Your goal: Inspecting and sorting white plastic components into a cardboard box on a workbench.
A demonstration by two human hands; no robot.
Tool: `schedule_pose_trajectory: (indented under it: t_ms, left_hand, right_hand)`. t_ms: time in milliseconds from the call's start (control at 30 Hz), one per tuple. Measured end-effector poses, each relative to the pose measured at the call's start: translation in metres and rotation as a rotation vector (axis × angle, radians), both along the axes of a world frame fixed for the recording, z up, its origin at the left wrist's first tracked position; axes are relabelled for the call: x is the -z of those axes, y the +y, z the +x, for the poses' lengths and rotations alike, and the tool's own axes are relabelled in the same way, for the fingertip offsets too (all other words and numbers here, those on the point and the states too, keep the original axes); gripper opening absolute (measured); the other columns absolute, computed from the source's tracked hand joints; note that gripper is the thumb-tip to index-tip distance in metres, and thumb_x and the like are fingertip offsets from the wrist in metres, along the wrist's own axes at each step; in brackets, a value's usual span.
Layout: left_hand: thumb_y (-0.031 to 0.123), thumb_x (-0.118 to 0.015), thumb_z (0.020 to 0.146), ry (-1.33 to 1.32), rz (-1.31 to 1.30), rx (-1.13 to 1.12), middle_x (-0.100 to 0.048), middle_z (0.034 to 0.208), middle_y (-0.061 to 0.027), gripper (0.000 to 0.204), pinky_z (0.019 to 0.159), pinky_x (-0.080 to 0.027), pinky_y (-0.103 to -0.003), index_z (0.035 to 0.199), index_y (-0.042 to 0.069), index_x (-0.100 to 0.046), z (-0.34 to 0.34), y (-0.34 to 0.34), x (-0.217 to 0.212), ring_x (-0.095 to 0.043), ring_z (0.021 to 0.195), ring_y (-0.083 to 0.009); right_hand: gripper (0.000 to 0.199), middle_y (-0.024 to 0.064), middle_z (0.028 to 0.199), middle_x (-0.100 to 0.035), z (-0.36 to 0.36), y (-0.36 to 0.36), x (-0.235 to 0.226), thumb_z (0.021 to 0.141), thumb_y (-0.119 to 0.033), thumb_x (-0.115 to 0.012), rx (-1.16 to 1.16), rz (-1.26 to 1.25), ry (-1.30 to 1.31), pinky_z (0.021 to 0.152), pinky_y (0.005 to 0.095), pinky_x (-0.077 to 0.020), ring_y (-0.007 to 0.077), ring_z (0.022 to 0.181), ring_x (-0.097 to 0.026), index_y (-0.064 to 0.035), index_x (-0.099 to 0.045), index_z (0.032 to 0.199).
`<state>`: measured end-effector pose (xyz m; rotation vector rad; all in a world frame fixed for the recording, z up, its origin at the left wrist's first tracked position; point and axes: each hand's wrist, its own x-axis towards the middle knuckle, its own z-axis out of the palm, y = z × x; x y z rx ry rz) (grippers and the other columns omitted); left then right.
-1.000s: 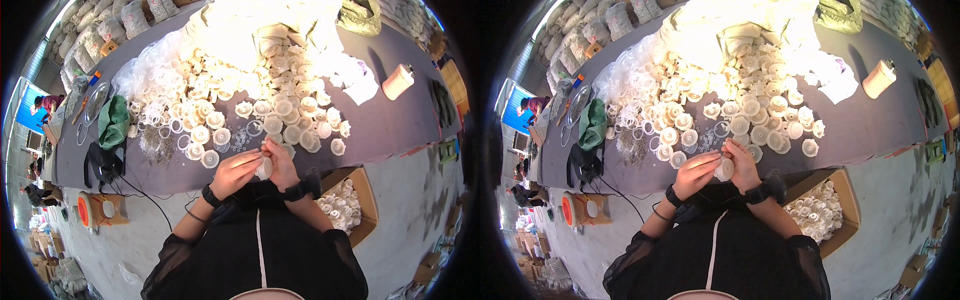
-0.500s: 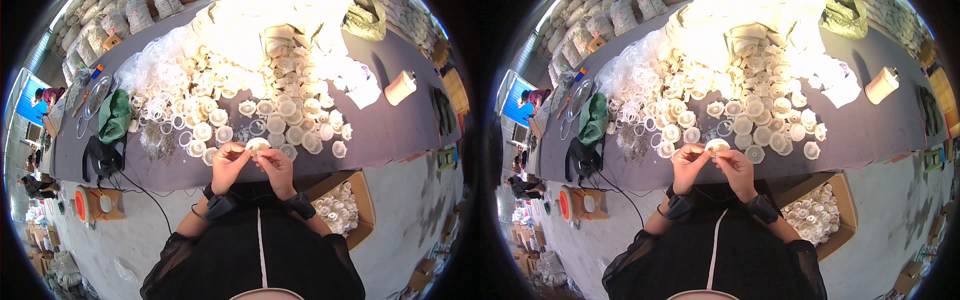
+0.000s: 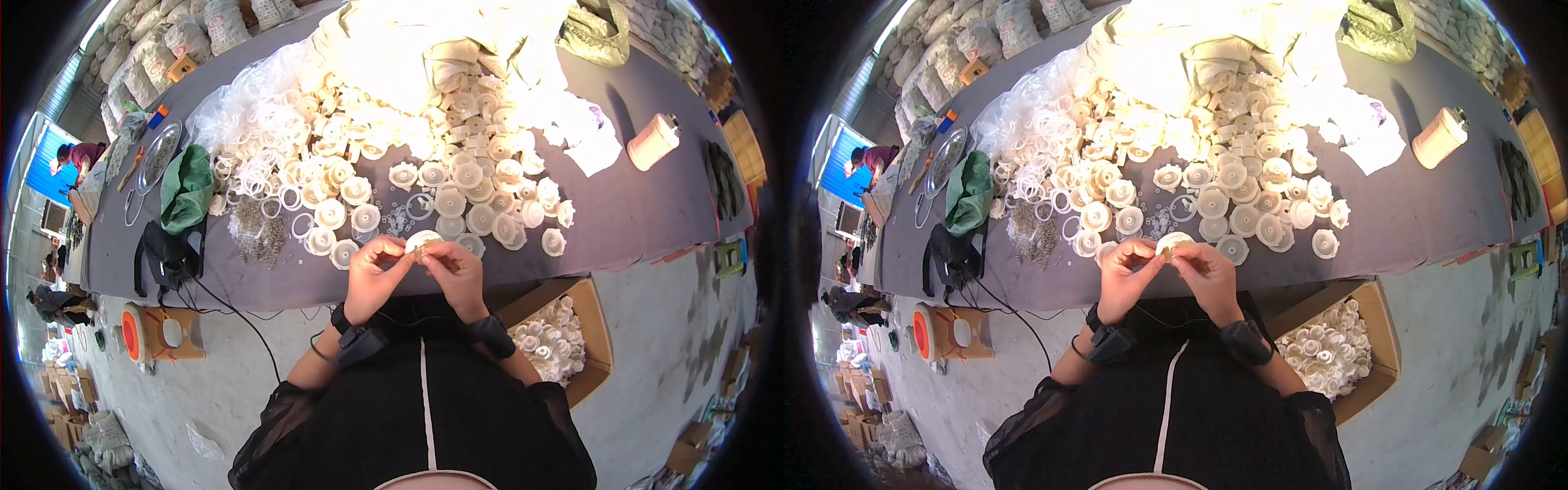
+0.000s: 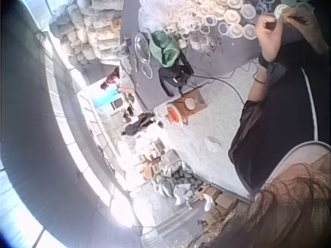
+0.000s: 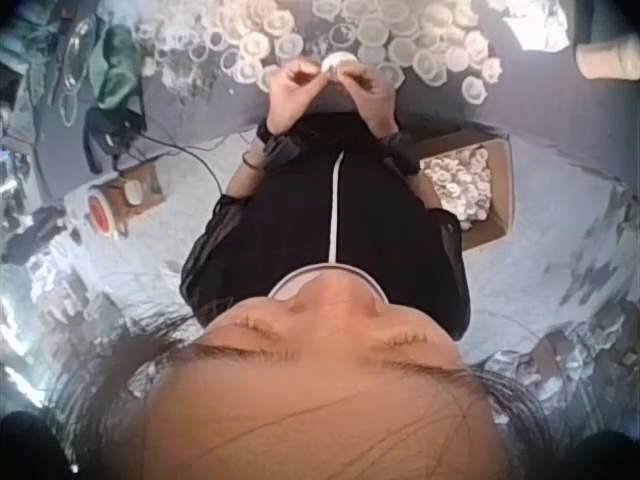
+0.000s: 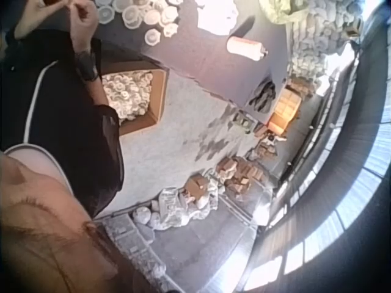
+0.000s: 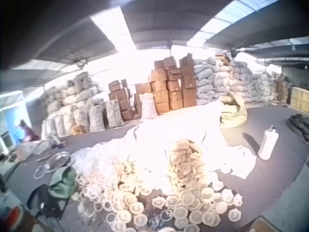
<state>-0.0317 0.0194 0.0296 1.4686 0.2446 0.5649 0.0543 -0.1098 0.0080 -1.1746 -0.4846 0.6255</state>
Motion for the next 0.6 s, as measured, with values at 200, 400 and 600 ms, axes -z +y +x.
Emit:
schedule_pose_trajectory:
  t_ms: [200,400,600]
  left_hand:
    - [-0.005,-0.062,0.078,0.008,-0.034,0.007,-0.060,0.091,-0.0073,0.010,0.073,-0.048,-0.023,0.080,0.000,-0.054,-0.003,-0.003,-0.003,-0.057,0.082,-0.0092]
    - [-0.003,-0.062,0.078,0.050,-0.041,0.031,-0.060,0.091,-0.0073,0.008,0.072,-0.048,-0.023,0.081,0.001,-0.055,-0.007,-0.012,-0.007,-0.057,0.081,-0.0093]
    - [-0.001,-0.061,0.079,0.168,0.097,0.030,-0.060,0.089,-0.0058,0.006,0.071,-0.047,-0.022,0.082,-0.001,-0.056,-0.008,-0.015,0.001,-0.057,0.078,-0.0088]
  right_hand:
    - [0.031,0.0039,0.096,-0.057,0.002,0.005,-0.011,0.076,-0.004,-0.065,0.337,-0.139,-0.433,0.071,0.0215,-0.0465,0.0092,0.085,-0.056,-0.0027,-0.052,0.104]
    - [0.024,0.0048,0.095,-0.056,0.009,-0.004,0.002,0.081,-0.001,-0.060,-0.095,0.089,0.065,0.075,0.0238,-0.0461,0.0091,0.086,-0.054,0.0009,-0.048,0.102]
    - [0.018,0.0047,0.093,-0.056,0.006,-0.005,0.027,0.082,-0.001,-0.059,-0.058,0.076,0.104,0.074,0.0229,-0.0457,0.0082,0.083,-0.054,0.0001,-0.048,0.097]
